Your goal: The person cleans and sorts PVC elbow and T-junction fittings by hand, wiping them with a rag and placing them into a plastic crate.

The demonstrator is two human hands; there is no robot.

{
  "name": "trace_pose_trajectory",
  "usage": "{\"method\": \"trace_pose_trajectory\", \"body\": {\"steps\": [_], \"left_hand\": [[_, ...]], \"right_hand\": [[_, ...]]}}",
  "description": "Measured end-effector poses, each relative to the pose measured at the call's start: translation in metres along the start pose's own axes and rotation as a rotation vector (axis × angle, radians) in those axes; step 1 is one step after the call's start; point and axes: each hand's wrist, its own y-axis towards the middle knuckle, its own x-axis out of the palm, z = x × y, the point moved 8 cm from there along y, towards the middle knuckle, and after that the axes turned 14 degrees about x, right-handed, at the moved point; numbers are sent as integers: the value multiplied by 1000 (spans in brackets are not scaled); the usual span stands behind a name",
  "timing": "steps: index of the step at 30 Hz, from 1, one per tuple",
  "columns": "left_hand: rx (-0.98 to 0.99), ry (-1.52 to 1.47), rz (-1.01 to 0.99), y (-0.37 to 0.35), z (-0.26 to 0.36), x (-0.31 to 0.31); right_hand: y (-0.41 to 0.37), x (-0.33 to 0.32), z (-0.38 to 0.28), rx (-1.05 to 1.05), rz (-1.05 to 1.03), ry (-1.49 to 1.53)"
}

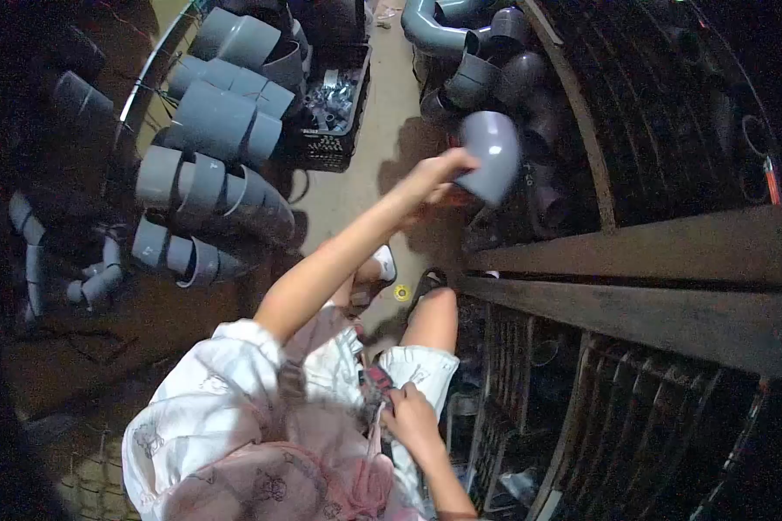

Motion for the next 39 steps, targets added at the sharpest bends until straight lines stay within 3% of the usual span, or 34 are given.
{"method": "trace_pose_trajectory", "body": {"steps": [3, 5, 7, 8, 10, 13, 15, 19, 22, 23, 26, 27, 29, 33, 35, 37, 39], "left_hand": [[10, -54, 235, -97, 65, -33], [41, -118, 284, -143, 86, -53], [118, -204, 211, -178, 107, -57], [166, -180, 217, -195, 118, -60], [237, -141, 277, -226, 135, -65], [315, -93, 398, -255, 147, -69], [387, -53, 425, -267, 145, -68], [526, 144, 462, -286, 149, -55], [675, 481, 467, -303, 168, -53], [733, 582, 456, -308, 175, -50], [863, 475, 579, -319, 184, -51], [919, 430, 612, -321, 191, -52], [863, 290, 659, -318, 194, -57], [818, 292, 598, -323, 190, -49], [776, 246, 580, -327, 186, -49], [725, 119, 540, -326, 178, -51], [564, -259, 554, -312, 154, -49]], "right_hand": [[5, -16, -18, -117, 38, 58], [9, -42, -35, -193, 92, 189], [2, -87, -63, -214, 128, 425], [-3, -108, -78, -318, 199, 382], [-15, -142, -107, -470, 288, 574], [-36, -167, -138, -546, 480, 975], [-49, -163, -164, -573, 712, 1080], [-74, -148, -230, -789, 958, 706], [-62, -162, -243, -828, 960, 489], [-52, -169, -240, -809, 865, 609], [-31, -169, -234, -726, 501, 1122], [-48, -162, -238, -820, 706, 1034], [-83, -126, -247, -993, 1121, 826], [-95, -146, -257, -1026, 1100, 574], [-83, -170, -250, -997, 896, 794], [-67, -185, -238, -907, 854, 974], [-57, -177, -231, -946, 830, 987]]}}
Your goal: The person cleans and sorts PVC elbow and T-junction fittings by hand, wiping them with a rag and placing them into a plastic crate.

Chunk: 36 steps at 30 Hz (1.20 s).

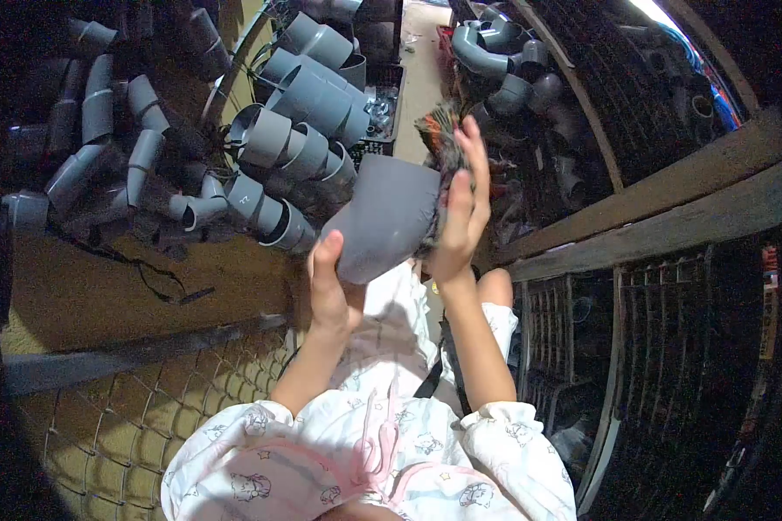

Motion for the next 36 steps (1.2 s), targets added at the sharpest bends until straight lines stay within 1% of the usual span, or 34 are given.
{"method": "trace_pose_trajectory", "body": {"steps": [2, 4, 5, 6, 8, 9, 10, 11, 12, 13, 15, 16, 18, 20, 21, 22, 23, 24, 26, 27, 28, 30, 31, 33, 34, 35, 36], "left_hand": [[-227, -268, 110, -3, -21, 2], [-237, -152, 83, 2, -29, -6], [-246, -96, 69, 3, -34, -10], [-271, -101, 23, 1, -37, -9], [-325, -101, -75, -7, -37, -9], [-309, -77, -119, -7, -34, -9], [-310, -88, -110, -7, -32, -7], [-310, -102, -101, -7, -29, -4], [-307, -119, -91, -6, -27, -1], [-332, -209, -44, -4, -27, 1], [-369, -393, 53, 7, -26, 5], [-334, -368, 78, 14, -23, 4], [-259, -368, -61, 21, -18, 5], [-305, -577, -180, 17, -15, 17], [-331, -677, -238, 13, -12, 22], [-390, -731, -256, 7, -15, 21], [-462, -684, -178, 5, -25, 9], [-533, -638, -102, 3, -35, -1], [-588, -814, -154, 0, -37, 2], [-615, -903, -178, -1, -35, 5], [-624, -846, -141, 0, -37, 1], [-638, -733, -77, 6, -40, -6], [-626, -710, -247, 5, -36, -2], [-411, -135, -171, 16, -33, -22], [-298, 150, -131, 22, -25, -30], [-200, 242, -183, 28, -17, -25], [-119, 251, -201, 28, -6, -15]], "right_hand": [[-24, 9, -8, -154, 37, -125], [-52, 20, -16, -318, 41, -355], [-49, 18, -18, -317, 31, -346], [-44, 17, -24, -315, 22, -339], [-10, 16, -36, -173, -94, -304], [6, 13, -30, -29, -111, -194], [17, 10, -15, 179, -149, -33], [17, 8, -8, 302, -123, 42], [10, 9, -6, 259, -77, 27], [3, 9, -3, 218, -29, 10], [-35, 23, -7, -156, 68, -213], [-52, 33, -16, -323, 99, -329], [-57, 42, -23, -460, 37, -434], [-51, 46, -34, -560, -25, -523], [-38, 44, -40, -509, -77, -458], [-25, 45, -44, -457, -126, -393], [-13, 40, -45, -376, -79, -260], [-5, 39, -37, -202, -94, -156], [5, 38, -14, 147, -127, 47], [1, 41, -19, 47, -114, -44], [-6, 43, -18, 64, -108, -44], [-19, 42, -19, -11, -4, -29], [-24, 39, -20, -72, 8, -46], [-31, 32, -21, -194, 34, -76], [-29, 31, -20, -175, 7, -103], [-28, 27, -18, -155, -18, -132], [-28, 26, -16, -132, -43, -162]]}}
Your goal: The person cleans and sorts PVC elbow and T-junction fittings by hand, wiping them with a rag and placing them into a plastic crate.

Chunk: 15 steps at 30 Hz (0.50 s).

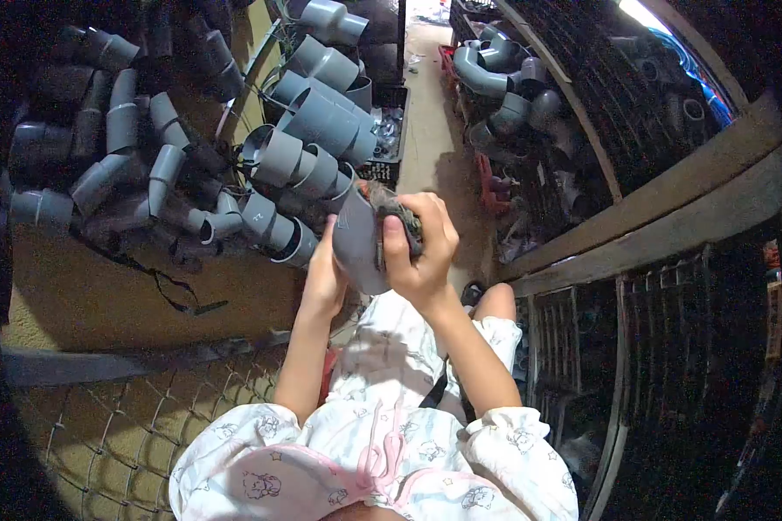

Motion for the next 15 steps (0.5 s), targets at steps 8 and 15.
{"method": "trace_pose_trajectory", "body": {"steps": [8, 15], "left_hand": [[333, 337, -154, -12, 46, 31], [-223, -397, -143, -19, 10, 31]], "right_hand": [[26, 3, -13, 142, -80, 53], [25, -6, -40, -36, -180, 39]]}}
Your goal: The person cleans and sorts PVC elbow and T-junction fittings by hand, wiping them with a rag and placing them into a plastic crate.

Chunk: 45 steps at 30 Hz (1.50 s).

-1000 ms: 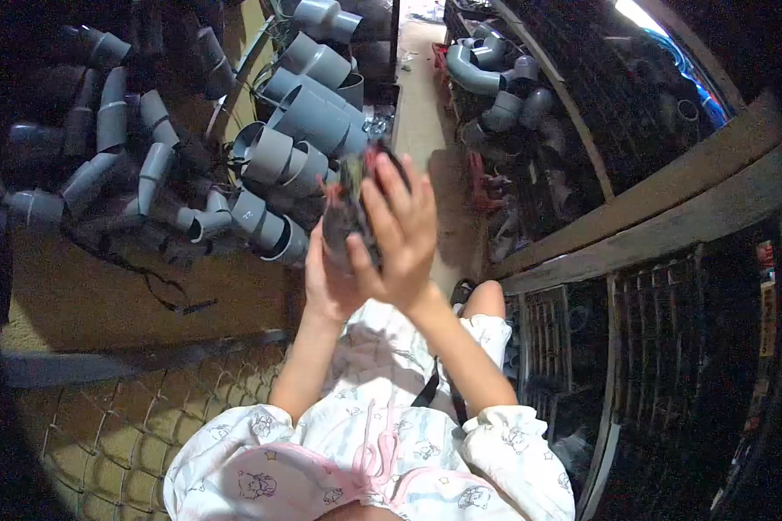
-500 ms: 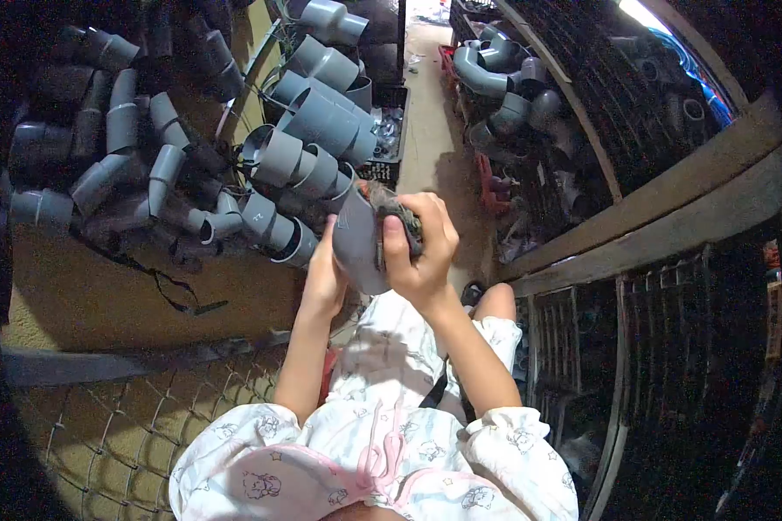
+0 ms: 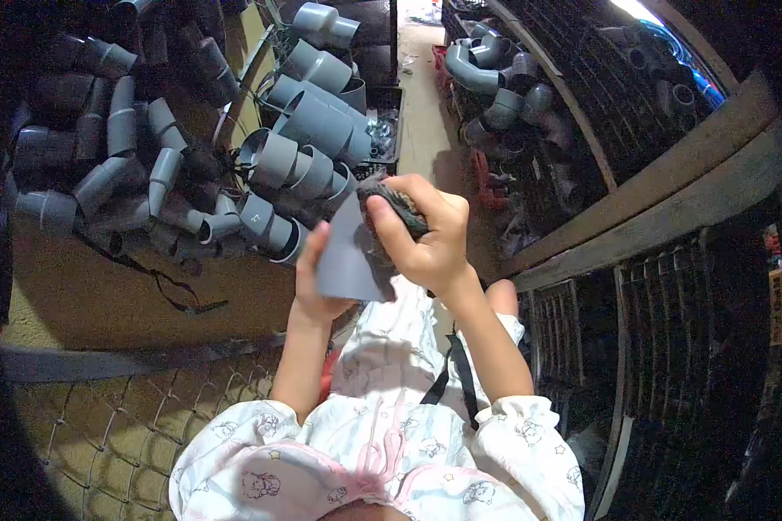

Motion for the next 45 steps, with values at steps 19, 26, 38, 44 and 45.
{"method": "trace_pose_trajectory", "body": {"steps": [19, 26, 38, 44, 45], "left_hand": [[-17, 263, -141, 46, -11, -15], [46, 69, -208, 173, 32, 32], [351, 669, -524, 151, 56, 101], [397, 707, -427, 161, 64, 102], [383, 742, -457, 151, 61, 106]], "right_hand": [[19, 0, 23, -132, 140, -232], [61, -7, 70, -87, 220, -46], [111, -24, 127, 529, 24, 872], [87, -30, 107, 389, 200, 607], [89, -39, 104, 346, 227, 658]]}}
